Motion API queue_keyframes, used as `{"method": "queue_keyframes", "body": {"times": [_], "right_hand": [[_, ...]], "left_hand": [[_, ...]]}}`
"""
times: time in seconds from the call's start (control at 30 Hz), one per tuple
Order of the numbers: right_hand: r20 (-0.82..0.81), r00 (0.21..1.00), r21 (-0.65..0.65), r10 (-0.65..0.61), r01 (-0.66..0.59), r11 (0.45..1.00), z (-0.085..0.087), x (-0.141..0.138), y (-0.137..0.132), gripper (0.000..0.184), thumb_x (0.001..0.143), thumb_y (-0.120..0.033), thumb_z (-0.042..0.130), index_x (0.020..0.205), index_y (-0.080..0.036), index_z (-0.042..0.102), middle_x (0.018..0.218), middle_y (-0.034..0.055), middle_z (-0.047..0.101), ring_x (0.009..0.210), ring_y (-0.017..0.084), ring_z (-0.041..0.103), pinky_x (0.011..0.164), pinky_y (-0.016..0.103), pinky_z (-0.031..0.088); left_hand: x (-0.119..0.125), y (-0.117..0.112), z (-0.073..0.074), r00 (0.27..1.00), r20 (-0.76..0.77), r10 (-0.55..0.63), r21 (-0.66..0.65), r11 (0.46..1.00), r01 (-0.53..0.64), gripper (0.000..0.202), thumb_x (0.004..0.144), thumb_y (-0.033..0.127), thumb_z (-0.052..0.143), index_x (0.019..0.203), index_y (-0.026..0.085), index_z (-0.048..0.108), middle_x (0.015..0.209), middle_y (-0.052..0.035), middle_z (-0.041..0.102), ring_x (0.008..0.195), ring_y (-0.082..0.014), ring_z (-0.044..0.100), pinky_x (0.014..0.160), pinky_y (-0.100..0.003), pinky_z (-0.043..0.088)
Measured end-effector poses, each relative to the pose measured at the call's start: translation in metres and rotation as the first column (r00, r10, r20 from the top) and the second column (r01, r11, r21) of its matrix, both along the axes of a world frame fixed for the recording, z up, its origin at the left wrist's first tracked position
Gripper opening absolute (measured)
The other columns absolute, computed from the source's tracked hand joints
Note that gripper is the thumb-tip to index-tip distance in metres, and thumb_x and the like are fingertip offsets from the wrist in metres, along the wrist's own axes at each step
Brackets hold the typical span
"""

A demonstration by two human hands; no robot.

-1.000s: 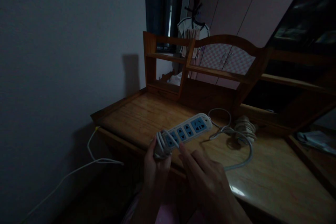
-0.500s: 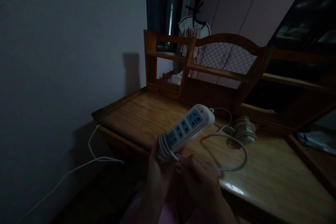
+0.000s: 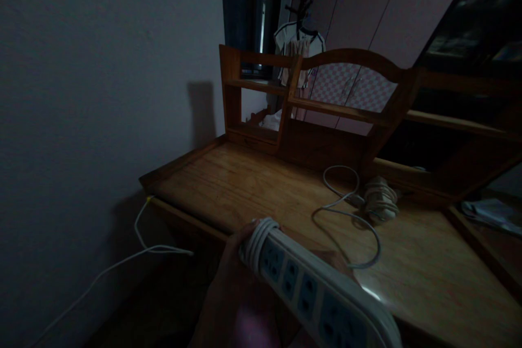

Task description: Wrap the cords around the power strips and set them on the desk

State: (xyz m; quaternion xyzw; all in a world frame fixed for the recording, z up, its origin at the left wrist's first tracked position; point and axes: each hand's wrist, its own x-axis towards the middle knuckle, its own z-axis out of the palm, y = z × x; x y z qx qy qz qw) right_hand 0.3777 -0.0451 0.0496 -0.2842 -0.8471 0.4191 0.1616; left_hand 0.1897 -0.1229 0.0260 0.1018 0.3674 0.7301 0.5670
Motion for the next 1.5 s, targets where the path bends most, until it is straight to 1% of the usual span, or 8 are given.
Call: {"method": "queue_keyframes", "body": {"times": [0.1,0.37,0.53,0.73,0.93,1.1,1.3,1.5], "right_hand": [[0.131,0.991,0.002,0.023,-0.023,1.0,0.009,0.009,0.011,0.014,0.081,-0.024,0.064,0.069,-0.017,0.069,0.065,-0.0005,0.064,0.061,0.014,0.058,0.05,0.021,0.035],[0.275,0.958,0.241,-0.083,0.015,0.97,0.021,0.005,0.035,0.017,0.083,-0.035,0.069,0.075,-0.02,0.068,0.07,-0.0018,0.064,0.063,0.013,0.056,0.054,0.023,0.031],[0.267,0.96,0.254,-0.089,0.019,0.967,0.026,-0.012,0.033,0.007,0.082,-0.026,0.067,0.076,-0.021,0.068,0.07,-0.0014,0.066,0.064,0.014,0.059,0.055,0.024,0.033],[0.178,0.984,0.242,0.0,-0.044,0.969,0.037,-0.023,0.033,0.01,0.086,-0.019,0.062,0.087,-0.023,0.072,0.082,0.0004,0.07,0.078,0.016,0.064,0.066,0.025,0.041],[0.047,0.998,0.239,-0.05,0.038,0.97,0.04,-0.026,0.035,0.01,0.089,-0.016,0.063,0.087,-0.023,0.07,0.083,-0.0025,0.07,0.077,0.013,0.065,0.067,0.023,0.043],[-0.015,0.996,0.247,-0.084,0.085,0.965,0.036,-0.029,0.032,0.009,0.087,-0.015,0.066,0.087,-0.022,0.07,0.084,-0.0034,0.07,0.078,0.013,0.065,0.067,0.023,0.044],[-0.046,0.994,0.332,-0.101,0.11,0.937,0.039,-0.028,0.029,0.006,0.089,-0.017,0.066,0.09,-0.023,0.069,0.085,-0.0026,0.069,0.078,0.014,0.064,0.067,0.025,0.043],[0.066,0.991,0.553,-0.12,0.064,0.831,0.044,-0.021,0.014,0.012,0.097,-0.016,0.051,0.095,-0.019,0.063,0.09,0.0034,0.062,0.078,0.017,0.06,0.07,0.03,0.043]], "left_hand": [[-0.006,-0.012,0.006,0.981,-0.006,-0.194,-0.032,0.981,0.194,0.03,0.068,0.036,0.075,0.082,0.01,0.075,0.077,-0.0085,0.072,0.071,-0.0213,0.066,0.065,-0.028,0.052],[0.001,-0.014,0.012,0.812,-0.479,-0.333,-0.215,0.941,0.259,0.041,0.071,0.045,0.077,0.096,0.013,0.071,0.085,-0.0058,0.069,0.079,-0.0201,0.063,0.072,-0.026,0.048],[0.004,-0.011,0.013,0.733,-0.603,-0.316,-0.228,0.948,0.222,0.063,0.073,0.043,0.076,0.129,0.019,0.058,0.102,-0.0057,0.067,0.096,-0.0232,0.061,0.084,-0.029,0.044],[-0.002,-0.009,0.009,0.701,-0.555,-0.448,-0.126,0.878,0.461,0.032,0.076,0.036,0.074,0.098,0.014,0.067,0.08,-0.0007,0.059,0.076,-0.0148,0.054,0.068,-0.024,0.04],[-0.005,-0.007,0.008,0.777,-0.52,-0.355,-0.037,0.918,0.394,0.036,0.082,0.037,0.07,0.111,0.017,0.061,0.087,0.0003,0.056,0.083,-0.0134,0.054,0.074,-0.023,0.041],[-0.002,-0.003,0.007,0.86,-0.431,-0.274,-0.079,0.961,0.267,0.084,0.074,0.035,0.078,0.146,0.026,0.035,0.089,0.0021,0.058,0.081,-0.0114,0.055,0.079,-0.023,0.042],[0.0,0.008,0.003,0.908,-0.387,-0.162,-0.005,0.985,0.174,0.056,0.069,0.041,0.079,0.116,0.013,0.067,0.094,-0.0073,0.068,0.085,-0.0169,0.06,0.075,-0.023,0.045],[0.012,0.013,0.007,0.951,-0.31,-0.002,0.012,1.0,0.006,0.037,0.07,0.037,0.077,0.099,0.015,0.071,0.089,-0.0055,0.071,0.083,-0.0191,0.065,0.073,-0.024,0.048]]}}
